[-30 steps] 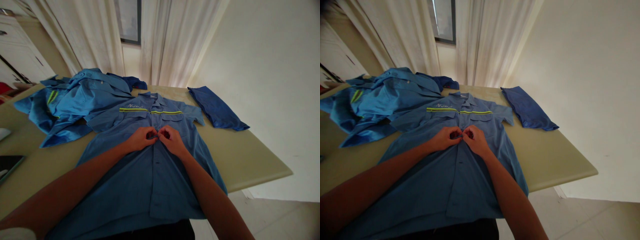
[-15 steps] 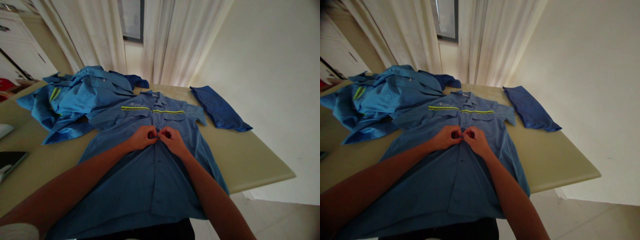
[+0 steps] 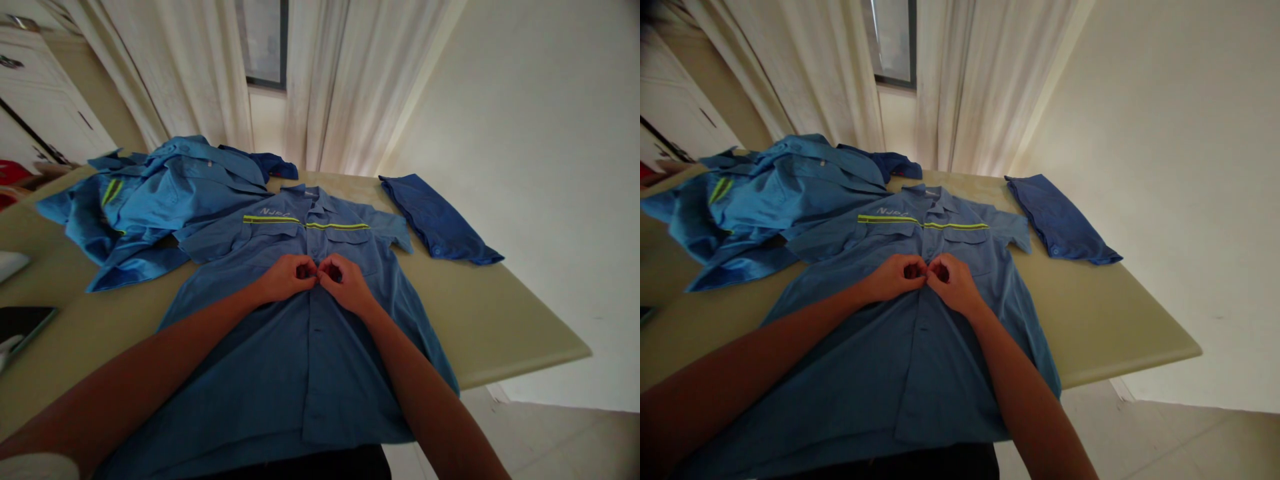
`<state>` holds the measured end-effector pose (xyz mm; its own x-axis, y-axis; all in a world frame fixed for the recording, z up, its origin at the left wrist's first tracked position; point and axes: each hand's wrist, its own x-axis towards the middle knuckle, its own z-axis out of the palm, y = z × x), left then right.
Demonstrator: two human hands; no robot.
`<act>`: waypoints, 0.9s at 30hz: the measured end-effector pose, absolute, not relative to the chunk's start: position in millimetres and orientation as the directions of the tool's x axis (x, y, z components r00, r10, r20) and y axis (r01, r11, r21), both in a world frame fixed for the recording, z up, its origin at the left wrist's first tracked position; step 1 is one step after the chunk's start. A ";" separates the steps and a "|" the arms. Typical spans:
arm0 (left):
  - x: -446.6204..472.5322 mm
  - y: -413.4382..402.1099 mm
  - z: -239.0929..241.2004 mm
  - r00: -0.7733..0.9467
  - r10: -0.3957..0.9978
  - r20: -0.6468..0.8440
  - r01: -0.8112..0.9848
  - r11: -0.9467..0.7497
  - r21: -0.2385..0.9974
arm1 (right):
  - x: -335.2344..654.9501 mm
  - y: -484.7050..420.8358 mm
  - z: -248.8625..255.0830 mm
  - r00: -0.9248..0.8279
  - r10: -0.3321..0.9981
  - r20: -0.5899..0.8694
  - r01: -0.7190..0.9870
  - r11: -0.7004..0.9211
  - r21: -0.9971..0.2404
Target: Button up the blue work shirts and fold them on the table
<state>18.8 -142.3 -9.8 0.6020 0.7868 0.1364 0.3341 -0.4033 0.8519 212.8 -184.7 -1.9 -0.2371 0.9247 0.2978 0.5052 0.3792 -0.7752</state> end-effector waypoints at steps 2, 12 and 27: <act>19.7 -142.8 -9.6 0.589 0.796 0.140 0.350 -0.407 0.844 | 212.9 -184.9 -2.3 -0.237 0.921 0.310 0.533 0.390 -0.751; 19.3 -141.5 -12.1 0.585 0.803 0.111 0.385 -0.396 0.833 | 210.1 -186.3 -3.2 -0.283 0.908 0.308 0.601 0.418 -0.681; 19.9 -145.8 -11.5 0.656 0.689 0.308 0.467 -0.691 0.552 | 215.2 -176.5 -8.9 -0.089 0.900 0.426 0.581 0.395 -0.712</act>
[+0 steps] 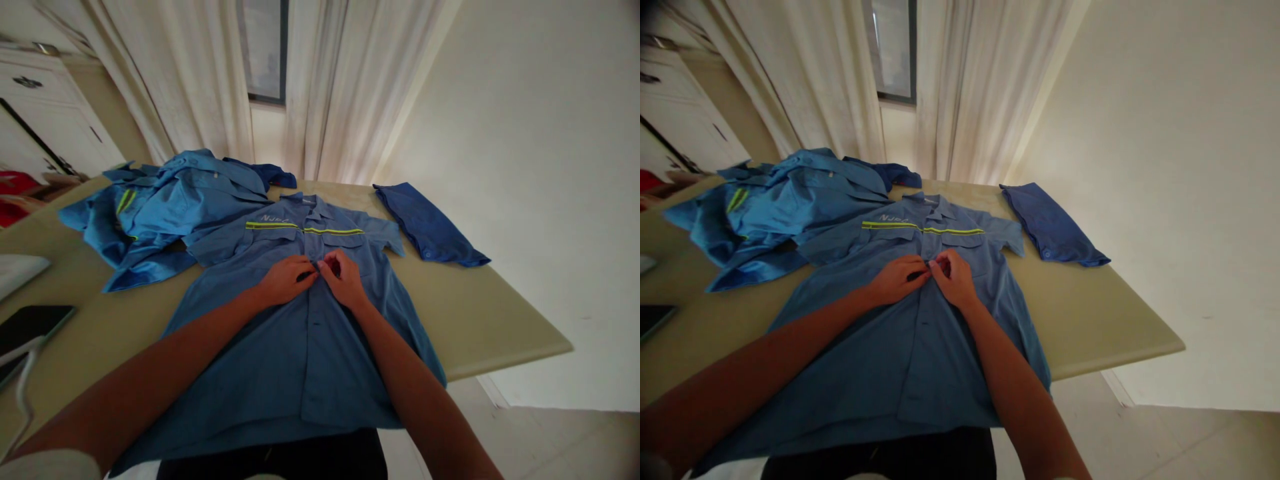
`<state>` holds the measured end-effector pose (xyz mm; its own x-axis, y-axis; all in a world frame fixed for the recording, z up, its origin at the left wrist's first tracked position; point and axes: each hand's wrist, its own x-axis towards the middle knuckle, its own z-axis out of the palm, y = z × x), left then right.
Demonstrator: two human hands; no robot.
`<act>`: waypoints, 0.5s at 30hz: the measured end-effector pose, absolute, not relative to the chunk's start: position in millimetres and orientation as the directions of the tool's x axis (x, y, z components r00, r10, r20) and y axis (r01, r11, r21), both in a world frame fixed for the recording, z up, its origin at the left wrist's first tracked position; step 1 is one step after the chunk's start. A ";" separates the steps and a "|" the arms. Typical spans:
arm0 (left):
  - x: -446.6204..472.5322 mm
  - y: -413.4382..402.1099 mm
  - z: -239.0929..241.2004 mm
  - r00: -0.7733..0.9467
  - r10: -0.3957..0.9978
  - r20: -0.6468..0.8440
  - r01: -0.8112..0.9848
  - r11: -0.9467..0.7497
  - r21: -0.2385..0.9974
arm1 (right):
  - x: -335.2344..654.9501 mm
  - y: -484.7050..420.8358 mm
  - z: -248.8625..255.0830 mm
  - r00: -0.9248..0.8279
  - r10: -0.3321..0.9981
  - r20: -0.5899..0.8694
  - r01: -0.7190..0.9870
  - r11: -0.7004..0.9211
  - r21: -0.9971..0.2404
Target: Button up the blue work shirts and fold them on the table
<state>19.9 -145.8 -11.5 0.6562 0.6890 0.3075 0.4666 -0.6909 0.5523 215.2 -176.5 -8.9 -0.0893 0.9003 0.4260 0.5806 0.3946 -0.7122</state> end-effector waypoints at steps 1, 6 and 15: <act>19.9 -145.4 -12.2 0.651 0.698 0.300 0.472 -0.681 0.560 | 215.2 -177.1 -7.3 -0.078 0.885 0.458 0.591 0.411 -0.694; 17.8 -144.5 -14.8 0.648 0.694 0.312 0.479 -0.691 0.541 | 204.8 -206.0 13.6 -0.206 0.884 0.421 0.710 0.430 -0.557; 21.1 -164.2 -10.5 0.577 0.760 0.299 0.652 -0.649 0.391 | 179.1 -296.6 12.5 -0.095 0.993 0.073 0.946 0.113 -0.304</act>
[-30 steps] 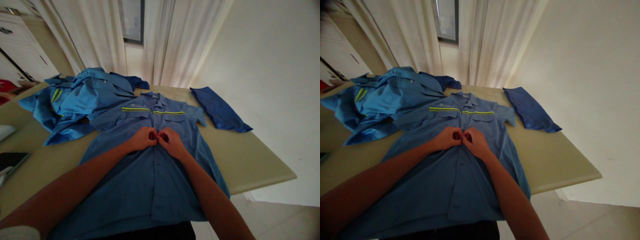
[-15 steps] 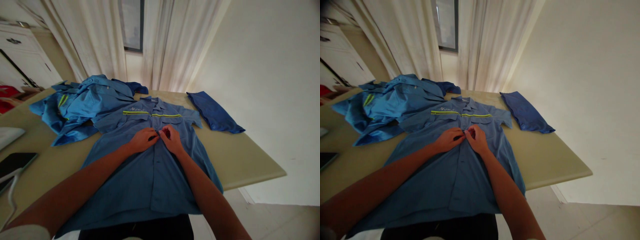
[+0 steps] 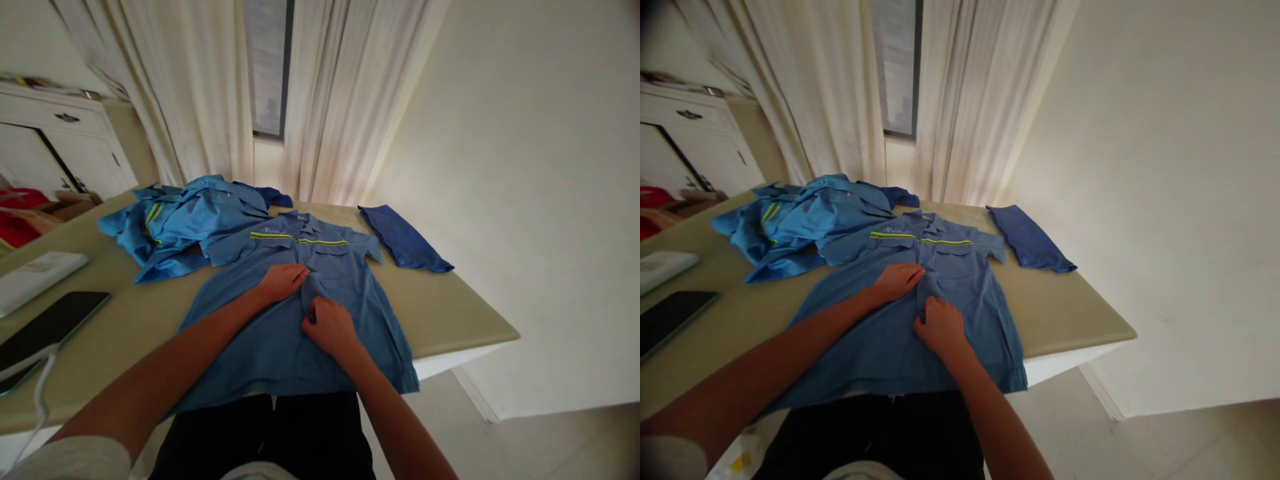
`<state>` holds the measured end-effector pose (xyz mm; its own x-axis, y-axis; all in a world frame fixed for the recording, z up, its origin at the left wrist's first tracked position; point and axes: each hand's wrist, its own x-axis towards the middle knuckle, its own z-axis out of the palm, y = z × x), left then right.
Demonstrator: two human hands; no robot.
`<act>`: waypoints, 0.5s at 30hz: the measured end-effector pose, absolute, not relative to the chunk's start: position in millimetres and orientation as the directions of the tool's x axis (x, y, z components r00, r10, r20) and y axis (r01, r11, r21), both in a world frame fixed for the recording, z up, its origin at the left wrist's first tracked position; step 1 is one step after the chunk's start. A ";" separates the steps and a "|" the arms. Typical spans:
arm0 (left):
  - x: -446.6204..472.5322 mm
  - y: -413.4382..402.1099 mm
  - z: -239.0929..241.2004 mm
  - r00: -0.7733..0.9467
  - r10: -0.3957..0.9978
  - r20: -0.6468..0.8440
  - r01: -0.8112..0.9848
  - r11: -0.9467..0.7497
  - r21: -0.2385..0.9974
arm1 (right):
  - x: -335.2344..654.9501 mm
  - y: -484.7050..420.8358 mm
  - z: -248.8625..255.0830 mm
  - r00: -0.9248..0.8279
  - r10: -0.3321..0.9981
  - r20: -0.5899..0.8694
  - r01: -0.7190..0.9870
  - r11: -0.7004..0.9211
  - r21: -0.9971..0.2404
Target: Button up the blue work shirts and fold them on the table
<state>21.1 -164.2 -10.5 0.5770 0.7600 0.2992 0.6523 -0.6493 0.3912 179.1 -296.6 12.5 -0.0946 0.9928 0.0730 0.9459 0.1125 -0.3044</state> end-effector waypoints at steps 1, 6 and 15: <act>20.8 -167.3 -9.7 0.554 0.780 0.291 0.680 -0.625 0.383 | 179.9 -298.2 8.7 -0.077 0.991 0.107 0.943 0.107 -0.314; 13.4 -191.7 -0.2 0.463 0.818 0.341 0.716 -0.572 0.399 | 190.7 -292.3 -10.9 0.012 0.960 0.278 0.827 0.147 -0.543; 12.6 -254.6 -10.9 0.548 0.787 0.284 0.636 -0.612 0.470 | 195.8 -287.1 -19.1 0.125 0.918 0.377 0.699 0.189 -0.690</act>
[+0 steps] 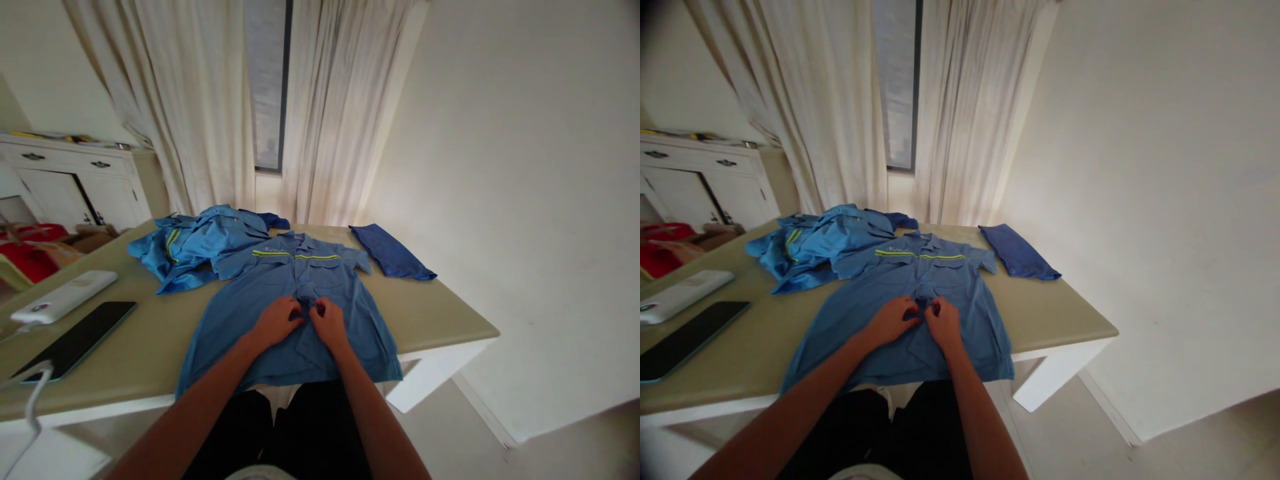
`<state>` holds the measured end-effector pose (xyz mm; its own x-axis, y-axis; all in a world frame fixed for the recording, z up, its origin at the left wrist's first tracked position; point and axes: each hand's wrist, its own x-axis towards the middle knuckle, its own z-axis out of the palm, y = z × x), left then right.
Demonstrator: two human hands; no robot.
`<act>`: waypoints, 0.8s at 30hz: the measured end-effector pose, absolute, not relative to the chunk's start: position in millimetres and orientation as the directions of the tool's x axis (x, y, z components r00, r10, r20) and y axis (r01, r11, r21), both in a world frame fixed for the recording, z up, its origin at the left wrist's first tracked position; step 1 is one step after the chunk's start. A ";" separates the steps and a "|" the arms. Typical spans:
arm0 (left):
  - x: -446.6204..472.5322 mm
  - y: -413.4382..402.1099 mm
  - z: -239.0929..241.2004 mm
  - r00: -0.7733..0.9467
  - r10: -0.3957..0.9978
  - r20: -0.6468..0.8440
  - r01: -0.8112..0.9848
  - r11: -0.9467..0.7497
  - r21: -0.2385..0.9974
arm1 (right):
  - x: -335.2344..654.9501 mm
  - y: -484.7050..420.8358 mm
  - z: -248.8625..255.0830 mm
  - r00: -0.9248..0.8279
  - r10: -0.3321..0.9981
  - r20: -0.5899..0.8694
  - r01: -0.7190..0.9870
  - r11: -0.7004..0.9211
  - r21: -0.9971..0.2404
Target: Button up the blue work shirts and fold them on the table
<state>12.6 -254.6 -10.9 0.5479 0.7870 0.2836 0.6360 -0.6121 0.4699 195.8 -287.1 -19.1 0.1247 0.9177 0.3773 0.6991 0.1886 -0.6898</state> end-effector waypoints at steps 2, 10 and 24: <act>12.9 -260.7 -16.7 0.550 0.784 0.288 0.604 -0.612 0.511 | 194.4 -289.1 -17.7 0.073 0.921 0.383 0.717 0.219 -0.662; 12.7 -270.6 -10.5 0.531 0.789 0.309 0.568 -0.602 0.562 | 193.9 -295.7 -12.0 -0.038 0.936 0.351 0.736 0.264 -0.624; 11.8 -267.0 -14.4 0.513 0.808 0.291 0.464 -0.546 0.698 | 193.9 -291.8 -17.3 -0.077 0.924 0.376 0.779 0.291 -0.555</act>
<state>11.8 -267.0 -14.4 0.5128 0.8078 0.2908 0.4637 -0.5457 0.6980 193.9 -291.8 -17.3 -0.0770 0.9235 0.3757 0.7794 0.2907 -0.5550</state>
